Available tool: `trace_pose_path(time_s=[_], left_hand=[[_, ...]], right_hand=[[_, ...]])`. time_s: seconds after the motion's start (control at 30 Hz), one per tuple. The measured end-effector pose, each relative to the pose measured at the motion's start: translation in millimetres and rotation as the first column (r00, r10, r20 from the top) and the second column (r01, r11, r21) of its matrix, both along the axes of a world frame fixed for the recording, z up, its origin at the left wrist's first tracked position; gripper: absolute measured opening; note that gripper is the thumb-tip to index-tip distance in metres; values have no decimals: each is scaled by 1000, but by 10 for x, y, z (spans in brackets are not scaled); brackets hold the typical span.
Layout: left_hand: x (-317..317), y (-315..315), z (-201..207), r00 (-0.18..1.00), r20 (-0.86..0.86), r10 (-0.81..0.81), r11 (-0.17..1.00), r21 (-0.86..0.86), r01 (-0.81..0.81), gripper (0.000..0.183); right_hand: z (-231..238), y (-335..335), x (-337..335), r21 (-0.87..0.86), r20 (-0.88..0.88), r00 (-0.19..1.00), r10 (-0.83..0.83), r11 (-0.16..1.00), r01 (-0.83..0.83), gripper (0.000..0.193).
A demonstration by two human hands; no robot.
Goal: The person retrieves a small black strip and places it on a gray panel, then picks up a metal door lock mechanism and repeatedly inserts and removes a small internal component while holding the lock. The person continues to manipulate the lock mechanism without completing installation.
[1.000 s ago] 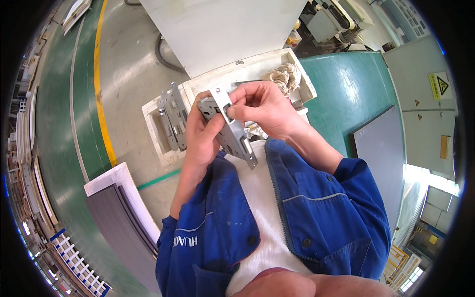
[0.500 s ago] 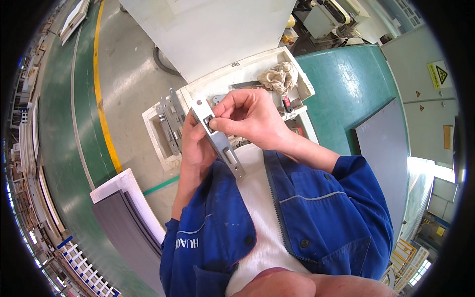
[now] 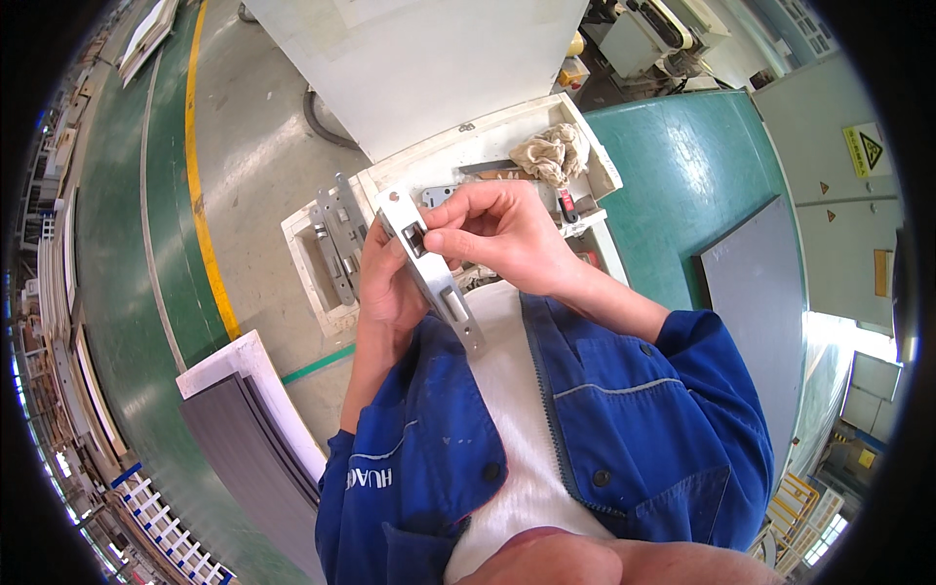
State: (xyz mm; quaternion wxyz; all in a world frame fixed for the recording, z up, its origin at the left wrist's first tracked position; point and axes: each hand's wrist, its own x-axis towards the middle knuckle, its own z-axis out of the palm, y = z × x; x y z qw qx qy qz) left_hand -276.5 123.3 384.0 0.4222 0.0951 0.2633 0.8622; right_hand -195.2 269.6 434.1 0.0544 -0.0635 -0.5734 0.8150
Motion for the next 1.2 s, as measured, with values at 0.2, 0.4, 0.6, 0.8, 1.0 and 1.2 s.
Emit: trace_pose_path(time_s=[0.2, 0.4, 0.6, 0.8, 1.0, 1.2], left_hand=[[44, 36, -2, 999, -19, 34, 999, -10, -34, 36], [50, 44, -16, 996, -51, 71, 996, -49, -74, 40], [35, 26, -26, 992, -87, 90, 996, -19, -92, 32], [45, 19, -71, 994, -34, 103, 989, -106, -106, 34], [37, -2, -130, 996, -18, 85, 994, -72, -87, 38], [53, 8, -177, 998, -20, 59, 997, -42, -59, 40]], right_hand=[[-51, 19, -2, -106, -29, 999, 24, 994, -27, 15], [-54, 54, 29, -162, 0, 999, 48, 986, -48, 24], [-90, 67, 50, -145, -9, 999, 45, 988, -46, 31], [-84, 60, 66, -145, -16, 999, 45, 988, -47, 31], [-67, 59, 70, -153, -41, 997, 60, 986, -66, 31], [-63, 52, 66, -137, -21, 998, 59, 989, -62, 31]])
